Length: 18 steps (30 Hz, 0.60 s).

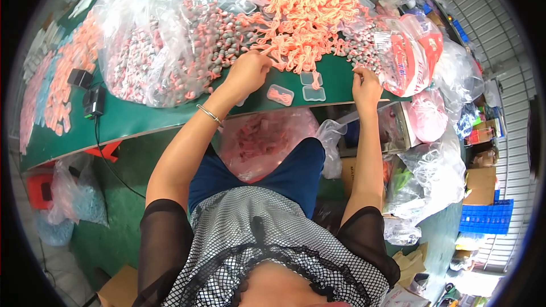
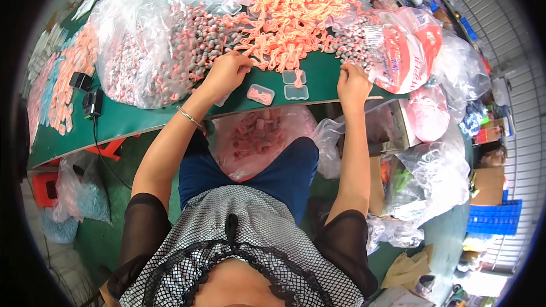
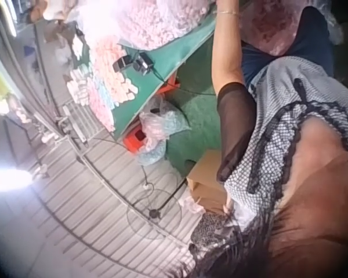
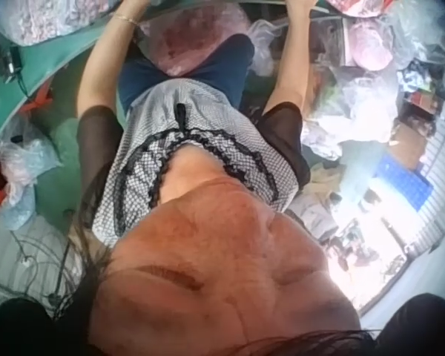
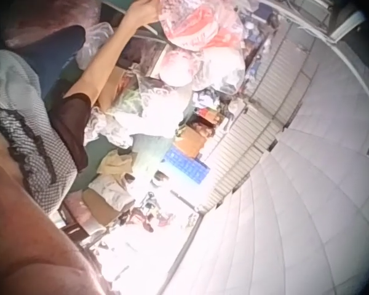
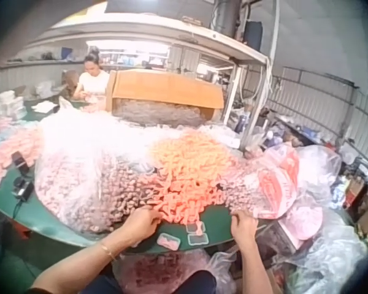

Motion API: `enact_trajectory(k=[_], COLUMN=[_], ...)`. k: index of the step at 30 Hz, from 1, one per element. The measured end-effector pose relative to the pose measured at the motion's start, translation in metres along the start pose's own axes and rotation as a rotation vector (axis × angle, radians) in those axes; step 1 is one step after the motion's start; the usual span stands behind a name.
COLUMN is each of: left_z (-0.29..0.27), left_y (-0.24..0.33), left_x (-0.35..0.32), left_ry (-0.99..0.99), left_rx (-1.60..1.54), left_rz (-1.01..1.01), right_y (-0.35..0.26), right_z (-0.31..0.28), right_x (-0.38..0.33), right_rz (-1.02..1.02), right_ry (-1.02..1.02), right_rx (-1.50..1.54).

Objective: Sorting small pink plastic hair clips and components into small clear plastic boxes at a workbench.

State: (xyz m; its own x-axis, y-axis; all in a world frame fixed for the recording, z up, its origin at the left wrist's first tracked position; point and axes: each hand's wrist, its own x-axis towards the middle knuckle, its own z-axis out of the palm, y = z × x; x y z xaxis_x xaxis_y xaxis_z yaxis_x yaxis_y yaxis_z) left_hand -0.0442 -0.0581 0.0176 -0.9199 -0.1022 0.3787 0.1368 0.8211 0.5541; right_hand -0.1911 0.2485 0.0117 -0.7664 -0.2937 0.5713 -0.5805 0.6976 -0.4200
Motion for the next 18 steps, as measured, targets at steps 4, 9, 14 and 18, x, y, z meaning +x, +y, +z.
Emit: enact_trajectory(k=[4, 9, 14, 18], left_z=[-0.006, -0.008, -0.010, -0.011], left_y=[0.011, 0.006, 0.003, 0.040], left_x=[0.000, -0.003, -0.002, 0.001], left_ry=[-0.043, -0.097, -0.045, -0.101], left_rx=[0.091, 0.193, 0.125, -0.786], left_rz=[-0.085, -0.021, -0.017, -0.349], right_y=[0.012, 0.021, 0.002, -0.019], right_z=[0.001, 0.011, 0.003, -0.010], right_x=[0.021, 0.035, 0.029, 0.000], right_rz=[0.023, -0.088, -0.160, -0.014], right_ry=[0.009, -0.159, -0.077, -0.139], right_rx=[-0.373, -0.765, -0.629, -0.044])
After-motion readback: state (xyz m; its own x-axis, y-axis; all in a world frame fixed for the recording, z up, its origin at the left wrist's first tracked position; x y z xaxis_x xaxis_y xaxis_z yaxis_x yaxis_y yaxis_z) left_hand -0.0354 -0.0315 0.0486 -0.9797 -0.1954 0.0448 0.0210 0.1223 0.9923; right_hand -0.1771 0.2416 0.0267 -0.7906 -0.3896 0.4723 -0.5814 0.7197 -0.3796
